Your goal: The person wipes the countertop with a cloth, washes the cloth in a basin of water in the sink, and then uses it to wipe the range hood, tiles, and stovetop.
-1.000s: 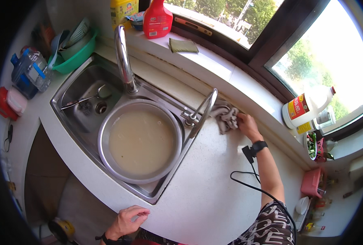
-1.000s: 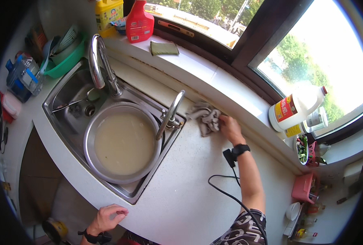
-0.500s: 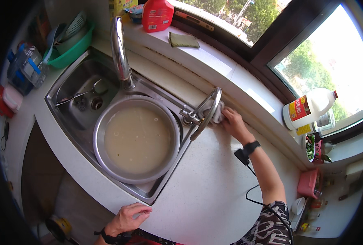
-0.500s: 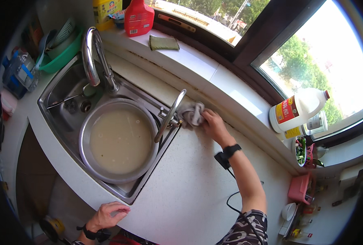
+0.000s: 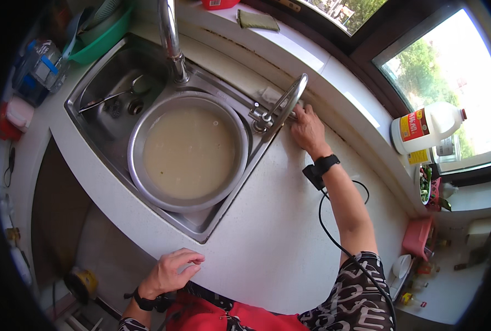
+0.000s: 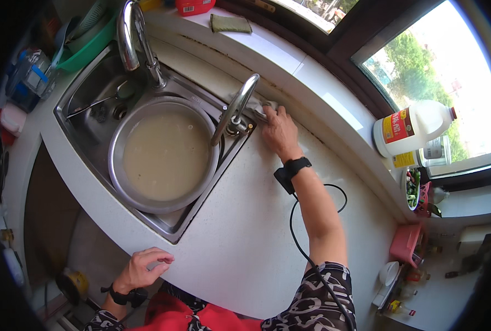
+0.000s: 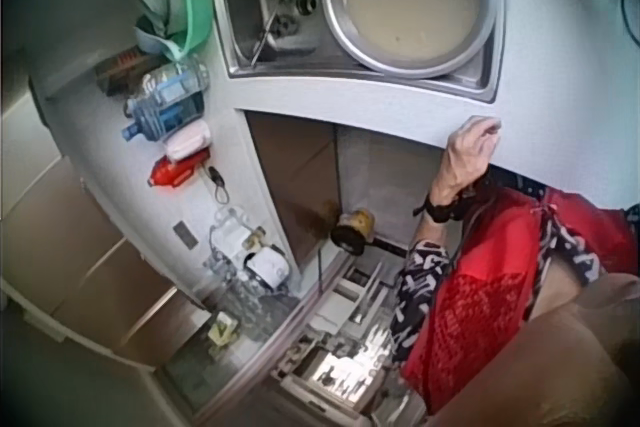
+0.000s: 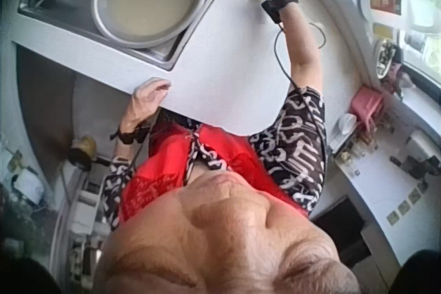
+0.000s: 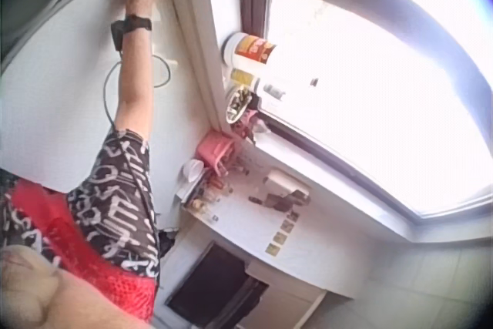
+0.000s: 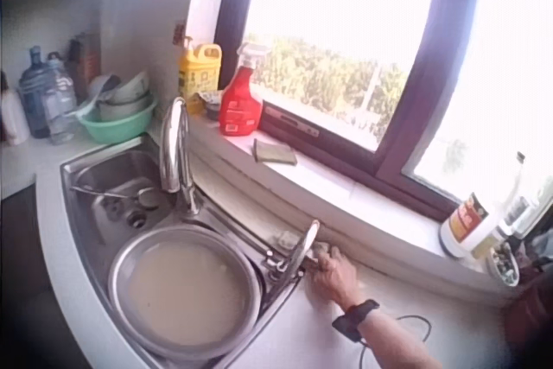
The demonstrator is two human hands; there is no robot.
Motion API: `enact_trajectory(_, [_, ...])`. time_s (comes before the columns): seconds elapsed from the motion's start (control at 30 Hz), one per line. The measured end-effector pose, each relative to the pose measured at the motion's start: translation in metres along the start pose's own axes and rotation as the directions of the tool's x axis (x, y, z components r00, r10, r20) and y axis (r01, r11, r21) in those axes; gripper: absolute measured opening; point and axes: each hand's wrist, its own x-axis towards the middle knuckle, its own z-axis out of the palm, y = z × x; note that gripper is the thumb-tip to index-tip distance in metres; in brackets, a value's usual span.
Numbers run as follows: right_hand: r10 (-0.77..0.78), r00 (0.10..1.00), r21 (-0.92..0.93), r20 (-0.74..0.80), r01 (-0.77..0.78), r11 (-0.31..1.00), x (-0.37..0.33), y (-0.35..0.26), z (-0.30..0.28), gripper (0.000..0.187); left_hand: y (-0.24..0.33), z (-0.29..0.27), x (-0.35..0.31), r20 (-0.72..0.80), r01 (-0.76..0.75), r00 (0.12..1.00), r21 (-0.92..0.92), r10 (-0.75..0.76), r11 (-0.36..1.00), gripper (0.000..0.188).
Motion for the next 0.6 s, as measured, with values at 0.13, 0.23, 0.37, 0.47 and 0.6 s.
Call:
enact_trajectory(0.13, [0.193, 0.981, 0.037, 0.004, -0.193, 0.981, -0.062, -0.033, -0.006, 0.042, 0.005, 0.011, -0.024, -0.018, 0.007, 1.0, -0.008, -0.007, 1.0, 0.021])
enact_trajectory(0.23, [0.147, 0.989, 0.114, 0.017, -0.148, 0.982, -0.101, -0.05, -0.009, 0.044, 0.011, 0.022, -0.037, 0.01, -0.031, 0.999, -0.003, 0.031, 1.0, 0.02])
enact_trajectory(0.37, [-0.018, 0.993, 0.217, 0.12, -0.008, 0.976, -0.136, -0.08, -0.013, 0.043, 0.02, 0.035, -0.057, 0.024, -0.136, 0.99, 0.03, 0.136, 0.99, 0.019])
enact_trajectory(0.47, [-0.102, 0.975, 0.326, 0.195, 0.034, 0.945, -0.175, -0.118, -0.013, 0.043, 0.026, 0.041, -0.071, 0.038, -0.148, 0.989, 0.056, 0.146, 0.987, 0.02])
enact_trajectory(0.6, [-0.188, 0.952, 0.365, 0.242, 0.091, 0.927, -0.227, -0.182, -0.014, 0.039, 0.021, 0.051, -0.087, 0.07, -0.097, 0.994, 0.105, 0.09, 0.99, 0.019])
